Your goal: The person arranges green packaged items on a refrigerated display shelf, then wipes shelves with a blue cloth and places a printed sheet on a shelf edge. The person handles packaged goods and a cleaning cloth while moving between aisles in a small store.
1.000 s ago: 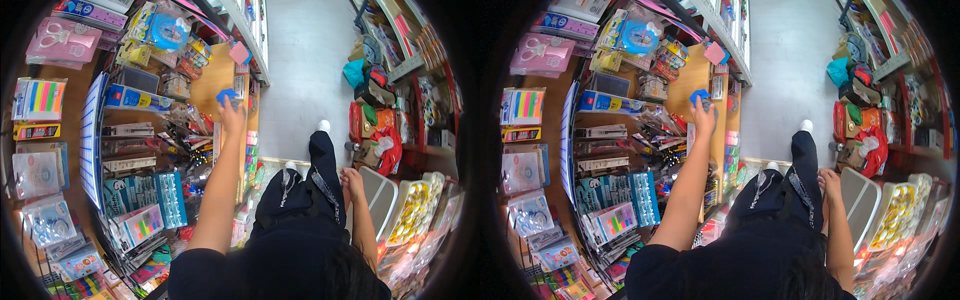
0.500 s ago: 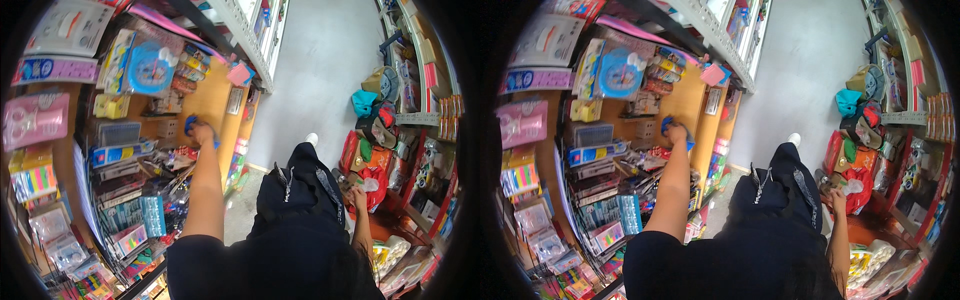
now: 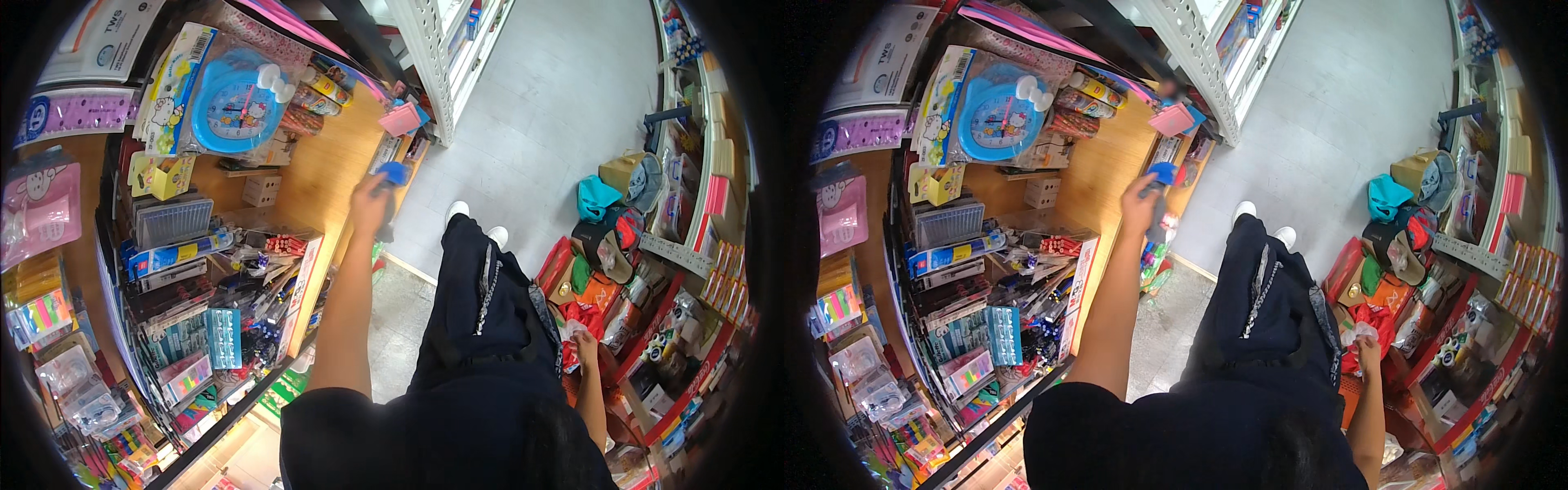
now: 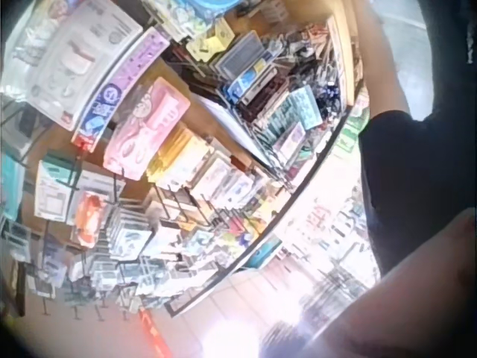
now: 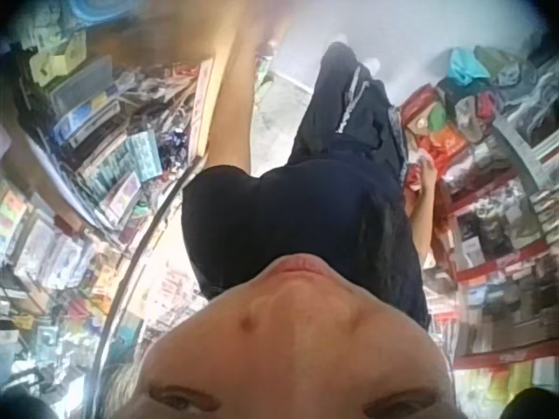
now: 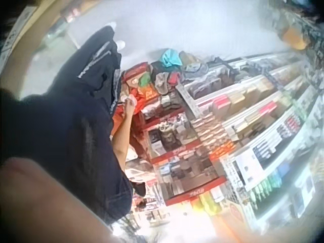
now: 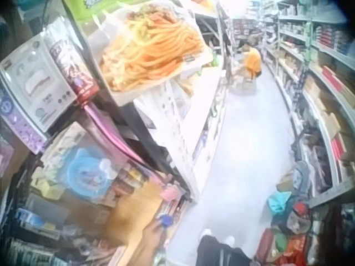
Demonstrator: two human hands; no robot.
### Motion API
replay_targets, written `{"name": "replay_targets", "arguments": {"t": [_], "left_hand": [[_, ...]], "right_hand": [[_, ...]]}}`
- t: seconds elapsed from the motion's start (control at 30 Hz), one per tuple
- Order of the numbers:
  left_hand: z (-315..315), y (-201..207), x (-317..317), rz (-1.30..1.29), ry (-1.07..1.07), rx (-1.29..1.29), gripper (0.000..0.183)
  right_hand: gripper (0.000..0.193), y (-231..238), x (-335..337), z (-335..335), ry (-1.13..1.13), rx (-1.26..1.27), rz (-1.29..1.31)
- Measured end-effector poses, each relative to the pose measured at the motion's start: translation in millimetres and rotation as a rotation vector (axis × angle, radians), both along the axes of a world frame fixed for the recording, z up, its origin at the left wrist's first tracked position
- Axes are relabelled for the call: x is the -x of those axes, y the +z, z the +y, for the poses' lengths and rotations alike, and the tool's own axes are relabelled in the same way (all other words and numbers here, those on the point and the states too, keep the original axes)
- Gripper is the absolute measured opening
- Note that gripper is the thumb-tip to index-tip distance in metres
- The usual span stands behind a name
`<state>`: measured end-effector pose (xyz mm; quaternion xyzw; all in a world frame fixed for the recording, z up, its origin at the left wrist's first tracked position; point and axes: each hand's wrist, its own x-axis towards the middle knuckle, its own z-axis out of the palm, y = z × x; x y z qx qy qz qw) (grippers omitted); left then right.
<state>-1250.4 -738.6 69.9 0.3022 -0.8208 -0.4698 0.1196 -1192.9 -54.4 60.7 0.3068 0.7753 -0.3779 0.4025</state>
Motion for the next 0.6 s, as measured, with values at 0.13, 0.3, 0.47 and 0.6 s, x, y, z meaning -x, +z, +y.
{"name": "replay_targets", "arguments": {"t": [0.13, 0.3, 0.47, 0.6], "left_hand": [[-69, -10, -29, -0.166, 0.747, 0.277, 0.047], [-74, 15, 31, -0.623, 0.680, 0.476, 0.054], [-66, -27, 97, -0.141, 0.283, 0.698, 0.046], [-48, -10, 103, -0.087, 0.054, 0.650, 0.038]], "right_hand": [[0.029, -6, 19, -5, 0.052, 0.015, 0.043], [0.024, -9, 16, -11, 0.057, 0.052, 0.039], [0.017, 5, 22, -36, 0.064, 0.031, 0.033], [0.015, 7, 28, -52, 0.041, 0.065, 0.068]]}}
